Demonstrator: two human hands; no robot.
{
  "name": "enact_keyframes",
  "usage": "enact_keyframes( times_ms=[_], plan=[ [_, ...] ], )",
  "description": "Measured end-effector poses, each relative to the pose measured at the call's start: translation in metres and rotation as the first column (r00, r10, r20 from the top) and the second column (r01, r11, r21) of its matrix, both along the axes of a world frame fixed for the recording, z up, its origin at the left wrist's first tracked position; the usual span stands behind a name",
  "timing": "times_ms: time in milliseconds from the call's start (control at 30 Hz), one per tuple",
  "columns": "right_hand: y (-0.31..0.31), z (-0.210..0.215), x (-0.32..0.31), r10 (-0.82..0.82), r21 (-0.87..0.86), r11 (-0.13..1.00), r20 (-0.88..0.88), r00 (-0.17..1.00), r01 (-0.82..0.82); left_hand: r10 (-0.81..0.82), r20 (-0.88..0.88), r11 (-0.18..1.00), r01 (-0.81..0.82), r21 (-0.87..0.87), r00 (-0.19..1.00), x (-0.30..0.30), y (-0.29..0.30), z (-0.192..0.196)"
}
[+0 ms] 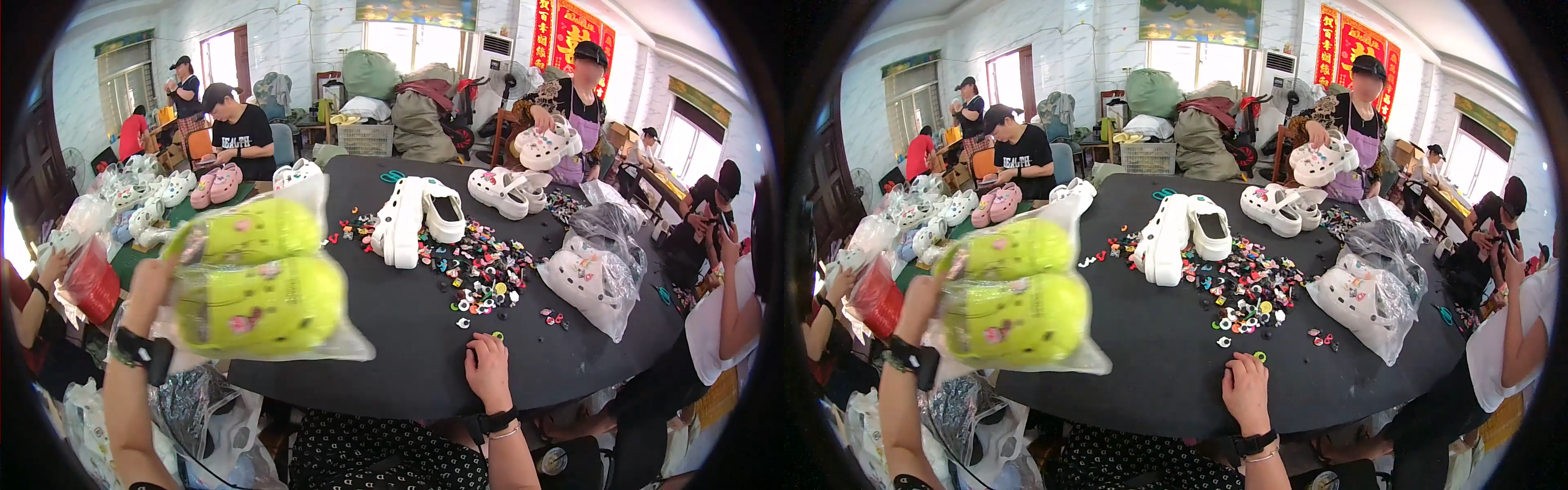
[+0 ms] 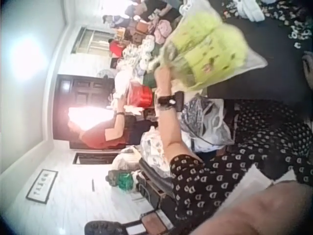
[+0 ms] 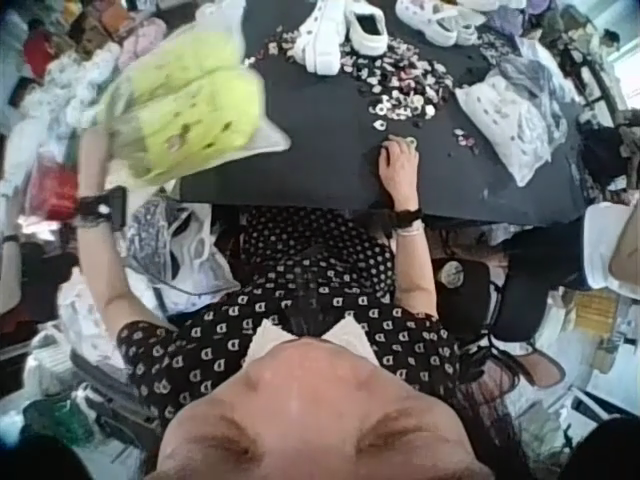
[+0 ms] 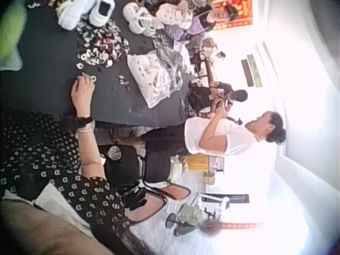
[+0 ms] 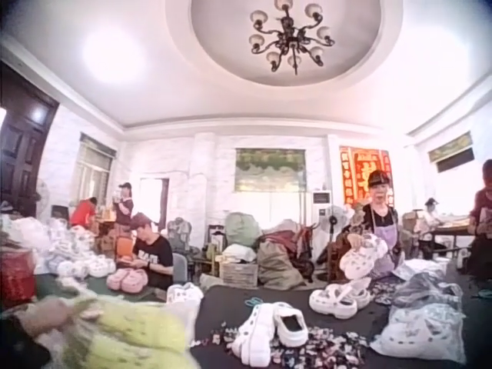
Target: Decorate shoes with charms and pack them into plastic bags for manufacturing.
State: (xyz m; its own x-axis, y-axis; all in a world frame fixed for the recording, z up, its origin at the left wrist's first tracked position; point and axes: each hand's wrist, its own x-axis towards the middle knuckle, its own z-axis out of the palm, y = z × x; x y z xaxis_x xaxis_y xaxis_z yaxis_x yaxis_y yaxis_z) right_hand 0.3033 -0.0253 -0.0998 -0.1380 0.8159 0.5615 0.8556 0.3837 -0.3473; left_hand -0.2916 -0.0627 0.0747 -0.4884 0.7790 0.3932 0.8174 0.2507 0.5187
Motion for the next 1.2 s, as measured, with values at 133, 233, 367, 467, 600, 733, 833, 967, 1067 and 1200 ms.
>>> enact_keyframes(
  times_ms=[133, 233, 367, 467, 600, 733, 833, 967, 1067, 1200],
  plan=[
    [-0.001, -0.001, 0.008, -0.024, -0.013, 1.0, -0.002, 1.0, 0.024, -0.184, 0.724, 0.932, 0.352, -0.086, 0.665, 0.128, 0.013, -0.031],
    [0.001, 0.001, 0.0, 0.012, -0.017, 1.0, 0.001, 1.0, -0.012, -0.125, 0.909, 0.874, 0.478, -0.089, 0.397, 0.157, 0.008, -0.063],
    [0.006, -0.001, -0.001, 0.019, 0.012, 1.0, -0.006, 1.0, -0.019, -0.19, 0.935, 0.892, 0.452, 0.036, 0.3, 0.157, 0.007, -0.078],
    [0.002, -0.007, 0.004, -0.013, -0.051, 0.999, -0.429, 0.903, -0.01, -0.15, 0.96, 0.909, 0.414, 0.04, 0.237, 0.153, -0.006, -0.077],
    [-0.035, 0.025, -0.019, -0.062, -0.342, 0.895, -0.73, 0.68, -0.286, -0.154, 0.902, 0.809, 0.575, -0.12, 0.404, 0.16, -0.035, -0.09],
    [-0.059, 0.058, -0.052, 0.131, -0.387, 0.886, -0.321, 0.938, -0.257, -0.226, 0.853, 0.744, 0.649, -0.161, 0.471, 0.178, -0.053, -0.099],
    [-0.048, 0.048, -0.062, 0.204, -0.303, 0.919, -0.184, 0.962, -0.253, -0.382, 0.735, 0.778, 0.624, -0.071, 0.561, 0.193, -0.062, -0.103],
    [-0.016, 0.035, -0.055, 0.255, -0.317, 0.908, -0.102, 0.962, -0.274, -0.488, 0.76, 0.806, 0.555, 0.204, 0.429, 0.208, -0.059, -0.161],
    [0.005, 0.042, -0.046, 0.25, -0.237, 0.932, -0.125, 0.96, -0.273, -0.53, 0.832, 0.701, 0.635, 0.324, 0.161, 0.232, -0.058, -0.157],
    [0.04, 0.042, -0.02, 0.048, -0.054, 0.997, 0.03, 0.998, -0.047, -0.577, 0.81, 0.558, 0.774, 0.3, 0.102, 0.29, -0.047, -0.163]
  ],
)
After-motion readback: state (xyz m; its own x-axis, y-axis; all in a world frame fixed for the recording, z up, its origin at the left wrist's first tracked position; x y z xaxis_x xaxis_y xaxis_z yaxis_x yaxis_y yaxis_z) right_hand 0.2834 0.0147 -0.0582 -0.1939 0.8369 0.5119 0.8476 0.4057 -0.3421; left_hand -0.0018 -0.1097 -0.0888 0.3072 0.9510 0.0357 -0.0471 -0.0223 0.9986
